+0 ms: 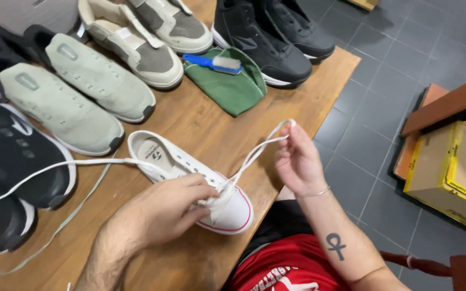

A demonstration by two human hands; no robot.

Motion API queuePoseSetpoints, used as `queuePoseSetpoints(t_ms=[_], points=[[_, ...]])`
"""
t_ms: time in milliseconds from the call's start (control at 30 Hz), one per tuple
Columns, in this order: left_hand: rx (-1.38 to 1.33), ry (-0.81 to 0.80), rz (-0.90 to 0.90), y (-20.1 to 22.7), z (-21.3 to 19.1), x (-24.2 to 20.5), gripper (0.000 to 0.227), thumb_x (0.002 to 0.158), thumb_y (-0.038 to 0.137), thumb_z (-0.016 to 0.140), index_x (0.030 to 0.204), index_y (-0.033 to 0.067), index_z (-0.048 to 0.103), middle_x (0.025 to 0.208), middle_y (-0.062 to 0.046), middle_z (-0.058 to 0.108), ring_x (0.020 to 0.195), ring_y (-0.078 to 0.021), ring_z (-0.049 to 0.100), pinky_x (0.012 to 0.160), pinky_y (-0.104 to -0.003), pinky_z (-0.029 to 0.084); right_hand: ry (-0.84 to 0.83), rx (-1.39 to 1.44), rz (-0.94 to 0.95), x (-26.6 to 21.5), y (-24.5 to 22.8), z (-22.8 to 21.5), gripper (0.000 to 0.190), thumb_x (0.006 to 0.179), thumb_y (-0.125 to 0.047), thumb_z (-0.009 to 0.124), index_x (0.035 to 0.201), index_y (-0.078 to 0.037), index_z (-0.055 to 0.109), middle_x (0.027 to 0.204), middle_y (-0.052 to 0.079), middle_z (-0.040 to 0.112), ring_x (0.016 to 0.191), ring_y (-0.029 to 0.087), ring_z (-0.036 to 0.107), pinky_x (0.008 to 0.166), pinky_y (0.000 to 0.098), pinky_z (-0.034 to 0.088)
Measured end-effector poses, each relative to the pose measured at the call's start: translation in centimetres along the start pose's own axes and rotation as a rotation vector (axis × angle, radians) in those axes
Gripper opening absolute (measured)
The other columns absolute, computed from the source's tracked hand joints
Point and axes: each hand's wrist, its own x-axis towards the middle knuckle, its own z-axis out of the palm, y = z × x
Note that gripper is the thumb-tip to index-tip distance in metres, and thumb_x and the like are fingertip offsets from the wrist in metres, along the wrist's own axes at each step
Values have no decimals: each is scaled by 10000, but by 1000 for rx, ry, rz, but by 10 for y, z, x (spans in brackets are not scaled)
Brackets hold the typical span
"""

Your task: The person laces a white canvas shoe by threading a white shoelace through the eyelets in a crisscross pattern. They pull the laces to tighten them and adjust the shoe's position on the wooden table while other shoes and laces are visible nearby.

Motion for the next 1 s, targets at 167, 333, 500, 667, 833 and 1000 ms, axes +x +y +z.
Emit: queuePoseSetpoints(t_ms=[167,333,500,667,833,1000], points=[[-17,350,-80,46,14,28,422,968,378,581,1322,149,586,1122,-15,663,1030,-253,677,749,-441,527,-81,-166,-48,-39,37,26,101,966,-67,701,1040,-13,657,922,153,754,682,138,740,520,165,541],[438,642,81,44,38,34,223,1035,301,646,864,167,593,787,5,568,639,-192,621,492,-360,457,-256,-121,45,-60,49,40,126,1014,-45,647,1096,49,669,1068,256,747,375,55,355,454,149,365],[187,619,50,49,42,38,203,1010,305,629,1056,112,671,915,2,655,741,-231,658,524,-392,482,-227,-83,37,-61,50,37,97,1024,-36,624,1077,44,635,1084,230,739,380,62,390,548,206,457],[165,531,48,53,39,32,180,1034,229,551,898,170,653,813,-3,621,680,-238,642,505,-402,462,-161,-151,34,-60,53,30,99,989,-57,683,1042,21,655,1024,237,746,369,74,381,350,157,297],[98,306,2,50,18,19,247,956,239,611,730,140,592,755,-26,645,715,-277,635,614,-441,463,-99,-128,-81,-40,37,25,94,1001,-113,678,1033,-36,720,962,149,780,385,38,384,377,179,265],[263,-14,-146,25,3,-5,294,970,344,592,747,161,650,821,3,689,847,-278,660,671,-479,499,-96,-82,-115,-21,7,21,136,1031,-148,651,1080,-21,667,1001,73,770,445,1,403,438,159,275]])
